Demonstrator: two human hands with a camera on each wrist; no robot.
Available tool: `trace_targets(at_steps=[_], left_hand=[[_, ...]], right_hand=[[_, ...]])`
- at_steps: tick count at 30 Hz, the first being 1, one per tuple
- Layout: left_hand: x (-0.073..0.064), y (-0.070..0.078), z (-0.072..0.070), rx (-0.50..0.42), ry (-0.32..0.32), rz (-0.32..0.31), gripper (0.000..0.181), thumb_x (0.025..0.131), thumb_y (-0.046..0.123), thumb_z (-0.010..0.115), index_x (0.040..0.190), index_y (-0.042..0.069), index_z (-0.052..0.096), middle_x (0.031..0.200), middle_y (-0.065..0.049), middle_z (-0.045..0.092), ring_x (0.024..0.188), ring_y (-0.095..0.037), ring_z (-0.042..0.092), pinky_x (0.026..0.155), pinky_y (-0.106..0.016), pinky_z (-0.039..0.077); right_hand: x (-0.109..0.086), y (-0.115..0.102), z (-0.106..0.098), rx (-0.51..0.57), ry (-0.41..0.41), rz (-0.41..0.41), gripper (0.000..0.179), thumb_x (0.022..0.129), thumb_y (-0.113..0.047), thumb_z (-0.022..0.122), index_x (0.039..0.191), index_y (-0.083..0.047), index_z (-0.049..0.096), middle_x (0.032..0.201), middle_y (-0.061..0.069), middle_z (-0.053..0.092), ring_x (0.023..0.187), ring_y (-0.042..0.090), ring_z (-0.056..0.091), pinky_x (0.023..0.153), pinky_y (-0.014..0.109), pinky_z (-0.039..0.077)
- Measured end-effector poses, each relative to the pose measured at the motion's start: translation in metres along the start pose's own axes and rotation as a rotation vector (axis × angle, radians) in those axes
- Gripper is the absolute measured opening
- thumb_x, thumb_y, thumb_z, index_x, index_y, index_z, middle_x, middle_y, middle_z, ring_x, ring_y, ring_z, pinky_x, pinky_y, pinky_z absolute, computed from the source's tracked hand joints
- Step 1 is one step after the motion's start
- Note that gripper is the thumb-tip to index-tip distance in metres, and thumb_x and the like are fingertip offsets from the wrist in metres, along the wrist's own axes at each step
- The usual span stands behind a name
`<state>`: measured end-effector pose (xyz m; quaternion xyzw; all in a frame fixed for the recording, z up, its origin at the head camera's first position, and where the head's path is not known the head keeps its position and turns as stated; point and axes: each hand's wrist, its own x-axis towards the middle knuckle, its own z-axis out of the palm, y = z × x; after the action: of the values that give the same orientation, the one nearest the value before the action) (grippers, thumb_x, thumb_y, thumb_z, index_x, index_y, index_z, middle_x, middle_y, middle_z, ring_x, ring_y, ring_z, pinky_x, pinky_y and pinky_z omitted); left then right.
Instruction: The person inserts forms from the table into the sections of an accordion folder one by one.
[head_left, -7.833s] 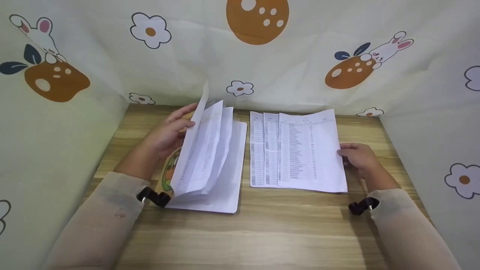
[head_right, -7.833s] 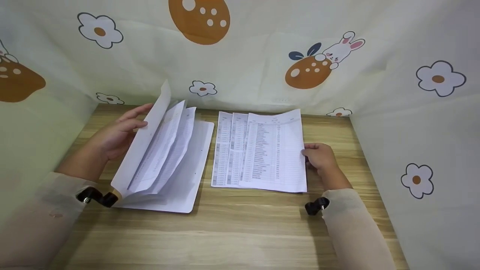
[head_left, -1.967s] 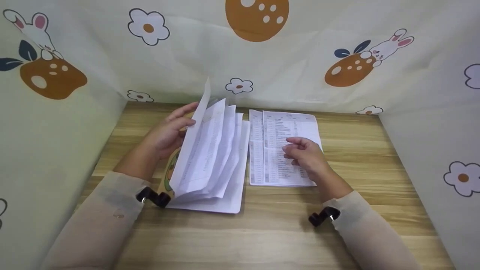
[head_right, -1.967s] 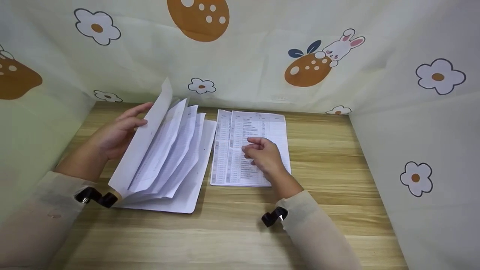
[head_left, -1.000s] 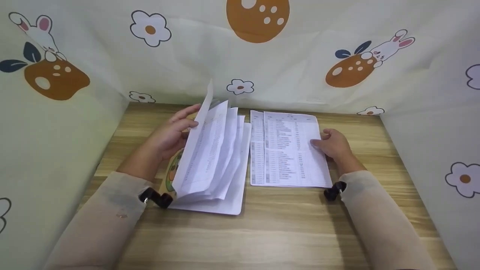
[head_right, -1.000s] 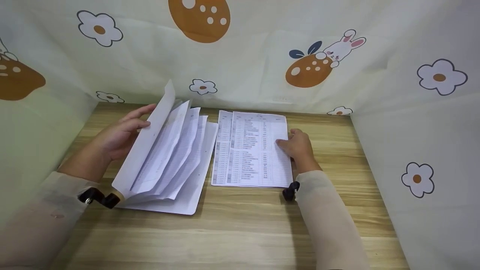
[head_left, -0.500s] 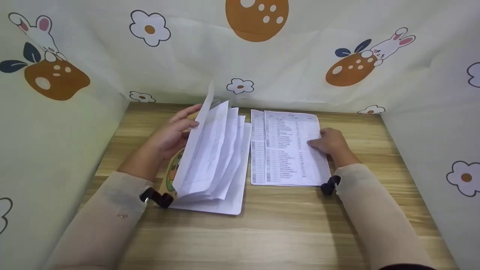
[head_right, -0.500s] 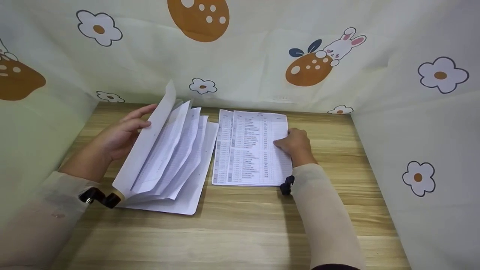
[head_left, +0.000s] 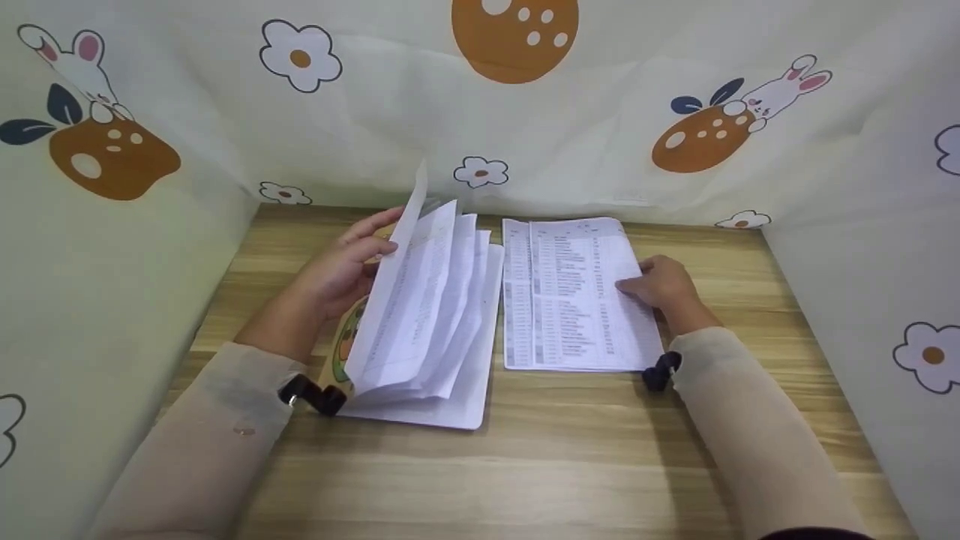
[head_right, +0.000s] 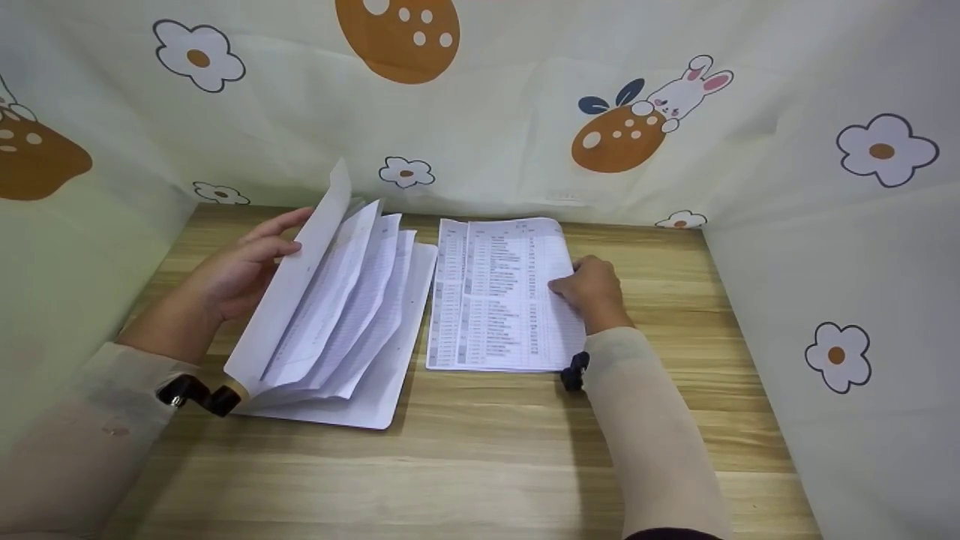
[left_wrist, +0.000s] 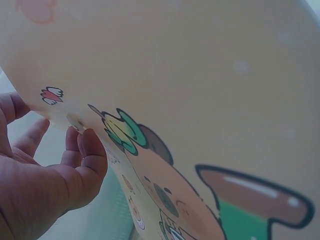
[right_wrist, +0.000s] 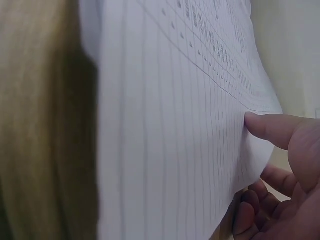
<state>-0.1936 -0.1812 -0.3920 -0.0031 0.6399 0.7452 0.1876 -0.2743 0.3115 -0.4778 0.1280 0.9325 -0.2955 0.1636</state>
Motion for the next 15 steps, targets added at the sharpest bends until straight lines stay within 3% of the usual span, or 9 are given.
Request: trace_targets(at_steps=[3, 10, 15], left_hand=[[0.000, 0.000, -0.001, 0.003, 0.003, 0.000, 0.060, 0.108, 0.011, 0.051, 0.165, 0.029, 0.043, 0.135, -0.002, 0.060, 0.120, -0.031, 0.065, 0.091, -0.033, 0.061], [-0.001, 0.000, -0.002, -0.004, 0.005, -0.004, 0.060, 0.108, 0.011, 0.051, 0.165, 0.028, 0.042, 0.134, -0.001, 0.061, 0.114, -0.027, 0.067, 0.088, -0.032, 0.061], [-0.001, 0.001, -0.002, -0.004, 0.001, -0.007, 0.061, 0.108, 0.011, 0.050, 0.166, 0.028, 0.040, 0.133, -0.001, 0.061, 0.115, -0.027, 0.068, 0.090, -0.032, 0.061]], right_hand=[[-0.001, 0.001, 0.000, 0.000, 0.015, 0.018, 0.070, 0.095, -0.034, 0.077, 0.148, 0.005, 0.054, 0.142, 0.024, 0.062, 0.113, 0.033, 0.064, 0.092, 0.042, 0.058], [-0.001, 0.010, -0.005, 0.065, 0.092, -0.002, 0.055, 0.098, -0.020, 0.068, 0.147, 0.003, 0.057, 0.148, 0.024, 0.061, 0.125, 0.036, 0.061, 0.107, 0.049, 0.053], [-0.001, 0.020, -0.013, 0.138, 0.059, -0.016, 0.054, 0.099, -0.018, 0.067, 0.149, 0.002, 0.059, 0.145, 0.025, 0.064, 0.119, 0.031, 0.063, 0.093, 0.037, 0.055]])
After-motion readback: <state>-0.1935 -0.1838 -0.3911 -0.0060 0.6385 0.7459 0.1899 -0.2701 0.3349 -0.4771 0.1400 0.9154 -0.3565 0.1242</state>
